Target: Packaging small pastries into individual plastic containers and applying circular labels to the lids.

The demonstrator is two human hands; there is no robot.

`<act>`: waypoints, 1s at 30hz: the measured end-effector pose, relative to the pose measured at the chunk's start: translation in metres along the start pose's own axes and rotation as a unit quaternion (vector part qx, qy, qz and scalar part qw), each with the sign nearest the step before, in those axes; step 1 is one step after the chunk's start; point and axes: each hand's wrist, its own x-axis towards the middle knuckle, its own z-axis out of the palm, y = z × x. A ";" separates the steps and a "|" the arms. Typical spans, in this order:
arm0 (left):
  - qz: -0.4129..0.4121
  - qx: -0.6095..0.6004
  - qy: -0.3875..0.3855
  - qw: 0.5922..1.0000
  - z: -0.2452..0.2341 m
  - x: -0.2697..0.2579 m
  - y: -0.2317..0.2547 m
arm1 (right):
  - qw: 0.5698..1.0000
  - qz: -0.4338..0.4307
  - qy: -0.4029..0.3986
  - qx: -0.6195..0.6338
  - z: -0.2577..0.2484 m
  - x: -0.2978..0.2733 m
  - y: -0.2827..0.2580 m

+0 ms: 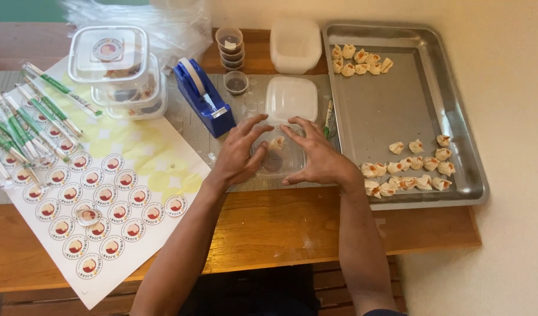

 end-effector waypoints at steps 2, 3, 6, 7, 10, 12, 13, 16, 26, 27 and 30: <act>0.013 0.038 -0.055 0.998 0.008 0.002 -0.010 | 1.000 -0.002 0.000 0.009 -0.001 0.002 0.004; 0.023 0.075 -0.104 0.991 0.012 0.003 -0.016 | 1.000 -0.006 -0.004 0.014 -0.002 0.003 0.006; 0.059 0.097 -0.105 0.988 0.012 -0.004 -0.020 | 0.999 -0.006 -0.020 0.038 -0.008 -0.002 0.001; 0.059 0.096 -0.108 0.988 0.014 -0.004 -0.022 | 0.999 -0.005 -0.020 0.040 -0.012 -0.005 0.002; 0.062 0.106 -0.106 0.987 0.020 -0.005 -0.029 | 0.996 -0.021 -0.044 0.078 -0.022 -0.012 0.003; 0.061 0.120 -0.095 0.986 0.024 -0.007 -0.032 | 0.993 -0.015 -0.037 0.112 -0.026 -0.017 0.004; 0.060 0.117 -0.094 0.987 0.025 -0.006 -0.032 | 0.993 -0.013 -0.039 0.110 -0.027 -0.017 0.005; 0.059 0.131 -0.089 0.986 0.025 -0.008 -0.033 | 0.991 -0.020 -0.050 0.120 -0.024 -0.016 0.009; 0.032 0.147 -0.126 0.980 0.018 -0.007 -0.019 | 0.991 -0.015 -0.040 0.126 -0.015 -0.006 0.017; 0.032 0.158 -0.133 0.978 0.018 -0.007 -0.019 | 0.990 -0.011 -0.039 0.132 -0.015 -0.005 0.017; 0.041 0.203 -0.146 0.967 0.016 -0.006 -0.016 | 0.995 0.009 -0.046 0.093 -0.015 -0.001 0.009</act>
